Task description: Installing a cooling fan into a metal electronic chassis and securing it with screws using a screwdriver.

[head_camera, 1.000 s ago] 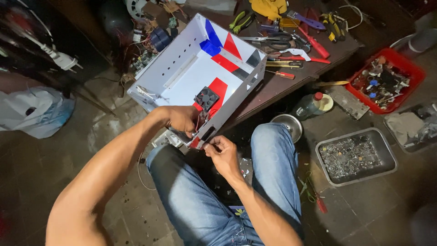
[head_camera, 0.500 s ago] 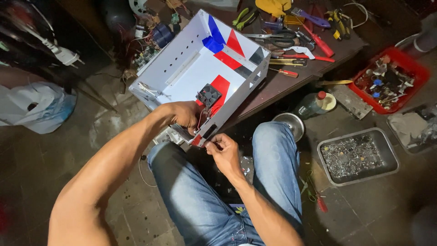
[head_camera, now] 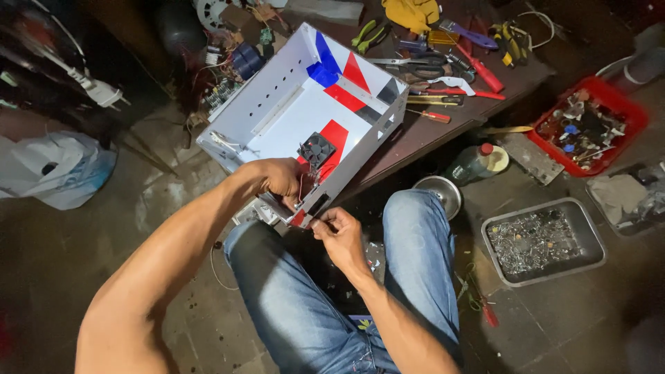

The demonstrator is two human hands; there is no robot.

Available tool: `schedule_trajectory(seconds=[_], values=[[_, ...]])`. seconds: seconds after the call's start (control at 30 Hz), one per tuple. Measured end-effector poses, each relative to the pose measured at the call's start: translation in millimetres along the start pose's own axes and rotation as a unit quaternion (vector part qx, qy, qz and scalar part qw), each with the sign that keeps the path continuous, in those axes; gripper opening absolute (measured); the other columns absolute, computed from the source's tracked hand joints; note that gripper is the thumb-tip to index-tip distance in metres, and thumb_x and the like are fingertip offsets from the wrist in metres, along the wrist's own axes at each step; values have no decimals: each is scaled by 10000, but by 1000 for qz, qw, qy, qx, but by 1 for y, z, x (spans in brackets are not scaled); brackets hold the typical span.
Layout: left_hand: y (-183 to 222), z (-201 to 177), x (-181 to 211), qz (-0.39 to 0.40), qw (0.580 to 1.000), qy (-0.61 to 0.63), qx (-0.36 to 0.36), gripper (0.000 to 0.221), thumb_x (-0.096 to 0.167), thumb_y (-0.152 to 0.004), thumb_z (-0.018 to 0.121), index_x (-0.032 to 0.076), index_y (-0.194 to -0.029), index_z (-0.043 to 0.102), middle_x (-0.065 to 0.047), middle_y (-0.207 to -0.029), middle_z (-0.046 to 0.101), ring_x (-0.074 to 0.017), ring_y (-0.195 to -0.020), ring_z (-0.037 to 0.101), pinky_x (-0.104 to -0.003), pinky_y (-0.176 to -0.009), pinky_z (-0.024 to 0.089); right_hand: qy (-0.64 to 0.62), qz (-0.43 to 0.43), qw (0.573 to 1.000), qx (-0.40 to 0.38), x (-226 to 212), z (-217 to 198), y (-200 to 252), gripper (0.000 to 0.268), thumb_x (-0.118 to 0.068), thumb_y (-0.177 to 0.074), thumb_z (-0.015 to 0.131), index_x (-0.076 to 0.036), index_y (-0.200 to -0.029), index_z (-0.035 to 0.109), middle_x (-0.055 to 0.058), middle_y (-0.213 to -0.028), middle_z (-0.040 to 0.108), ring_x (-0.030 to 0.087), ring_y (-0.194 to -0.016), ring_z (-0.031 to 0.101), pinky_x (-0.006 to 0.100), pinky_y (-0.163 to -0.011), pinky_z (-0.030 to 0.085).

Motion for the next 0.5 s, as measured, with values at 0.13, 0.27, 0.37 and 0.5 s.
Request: schedule_trajectory(seconds=[0.13,0.27,0.37,0.5], values=[[-16,19,7,89,959,-254,-89,447,350,-537,947,7,-552,660,-136,-514,661,-230,-595,725,-295,-579,566,1,-3,1000,-1,-6,0,3,91,-5,-844,757,-5,-880,673,92,-730,664,156,-691,692,326,-638,659],[-11,17,10,75,964,-240,-85,438,349,-528,957,36,-547,651,-110,-514,660,-216,-602,727,-282,-581,566,6,-4,1000,10,1,-1,2,97,-10,-844,756,4,-896,674,102,-724,679,158,-687,695,317,-629,652],[-4,15,4,65,967,-232,-80,433,349,-521,965,58,-543,645,-91,-514,659,-206,-607,729,-272,-582,566,77,-17,996,45,-39,-2,17,99,-27,-832,769,-8,-906,705,114,-711,703,128,-667,673,308,-593,648],[-4,9,10,57,970,-223,-79,429,349,-514,972,79,-539,639,-72,-514,658,-196,-612,731,-263,-584,566,201,-16,977,66,-62,1,25,117,-149,-809,776,-101,-914,758,104,-747,763,192,-692,749,325,-555,611]])
Point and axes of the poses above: each hand's wrist, its own y-axis away from the middle knuckle, its own z-axis out of the palm, x = y × z, the point moved 10 cm from there along -y, towards the middle knuckle
